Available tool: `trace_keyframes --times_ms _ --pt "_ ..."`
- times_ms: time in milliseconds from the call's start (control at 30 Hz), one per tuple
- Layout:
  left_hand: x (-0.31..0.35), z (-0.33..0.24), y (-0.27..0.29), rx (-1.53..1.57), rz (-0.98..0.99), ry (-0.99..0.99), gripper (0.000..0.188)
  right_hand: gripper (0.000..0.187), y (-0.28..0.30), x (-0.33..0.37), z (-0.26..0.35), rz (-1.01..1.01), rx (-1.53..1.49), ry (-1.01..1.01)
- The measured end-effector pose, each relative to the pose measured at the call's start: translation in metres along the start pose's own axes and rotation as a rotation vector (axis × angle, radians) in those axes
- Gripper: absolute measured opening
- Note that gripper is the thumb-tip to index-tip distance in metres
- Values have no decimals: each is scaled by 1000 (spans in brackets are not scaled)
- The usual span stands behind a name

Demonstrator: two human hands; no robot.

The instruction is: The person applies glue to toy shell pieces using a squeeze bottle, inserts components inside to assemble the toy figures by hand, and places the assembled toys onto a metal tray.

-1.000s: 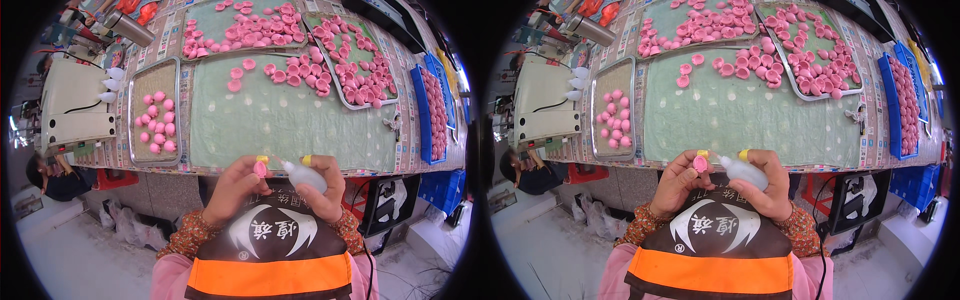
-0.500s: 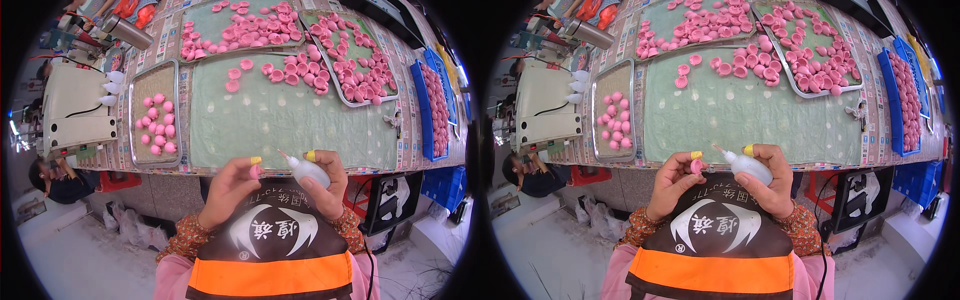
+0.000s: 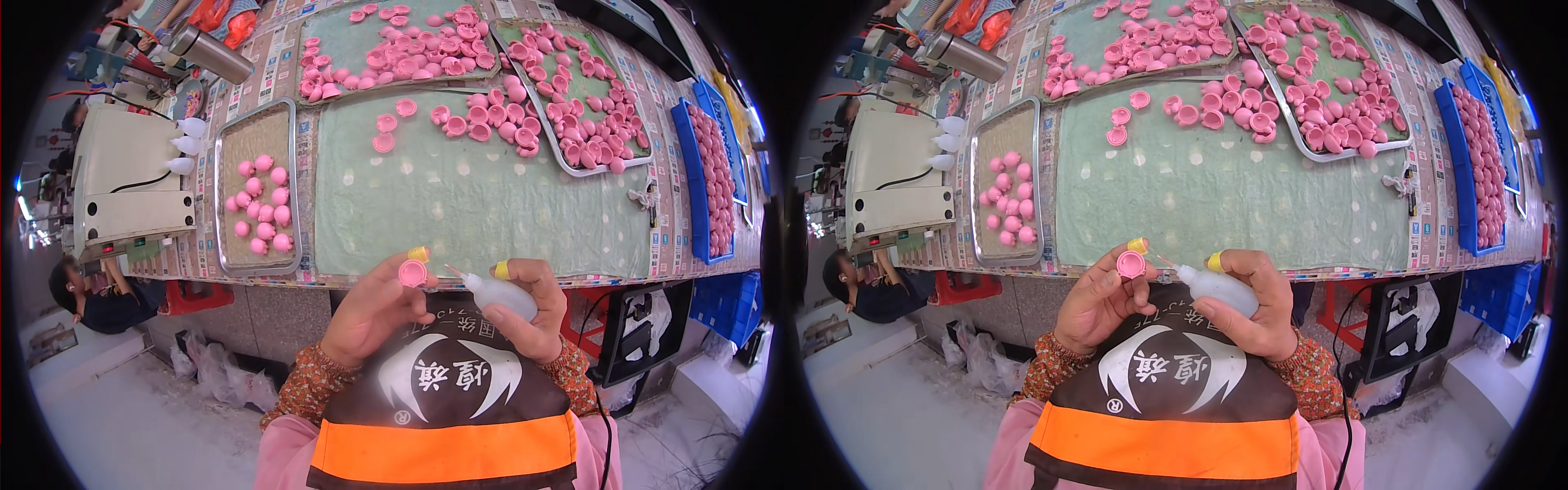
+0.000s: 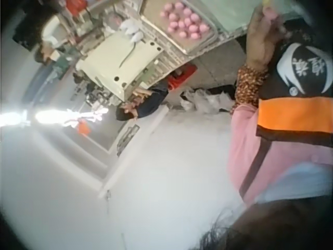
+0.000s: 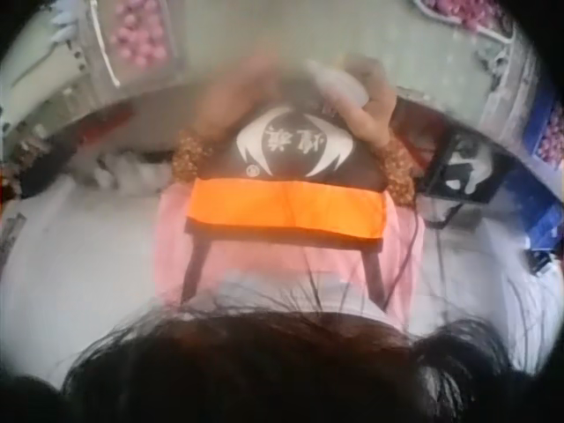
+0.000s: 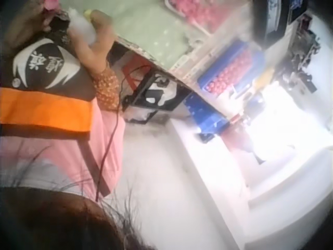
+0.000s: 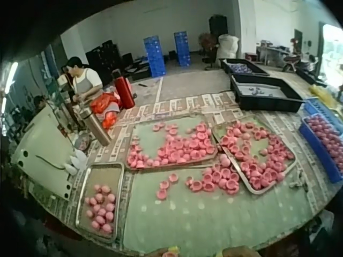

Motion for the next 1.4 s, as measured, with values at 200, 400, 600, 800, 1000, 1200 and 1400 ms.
trace_keyframes --times_ms 200,400,600,800,1000,1200,1400 --pt "0 4 1 58 -8 26 54 39 -5 0 8 24 93 72" --pt "0 6 4 31 -23 12 59 39 -9 2 4 73 181 73" --pt "2 3 3 -114 -14 -23 59 36 -18 -5 24 80 282 189" --pt "2 2 2 -216 -27 -32 51 38 -20 -3 21 99 292 181" --pt "2 1 0 -274 -9 -41 46 37 -20 -4 20 89 281 164" --pt "3 -1 -1 -331 -7 -20 45 35 -16 -4 20 44 310 170" --pt "0 -3 -2 -262 1 -85 46 35 -12 -4 16 22 326 142"
Point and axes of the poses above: each hand's wrist, its own x-axis away from the middle knuckle, its own y-axis out of the back of the hand, z = x × y, the point moved 7 cm from there along -x, towards the middle knuckle, and after that the axes turned 12 degrees about -y, right-handed, at the moved point
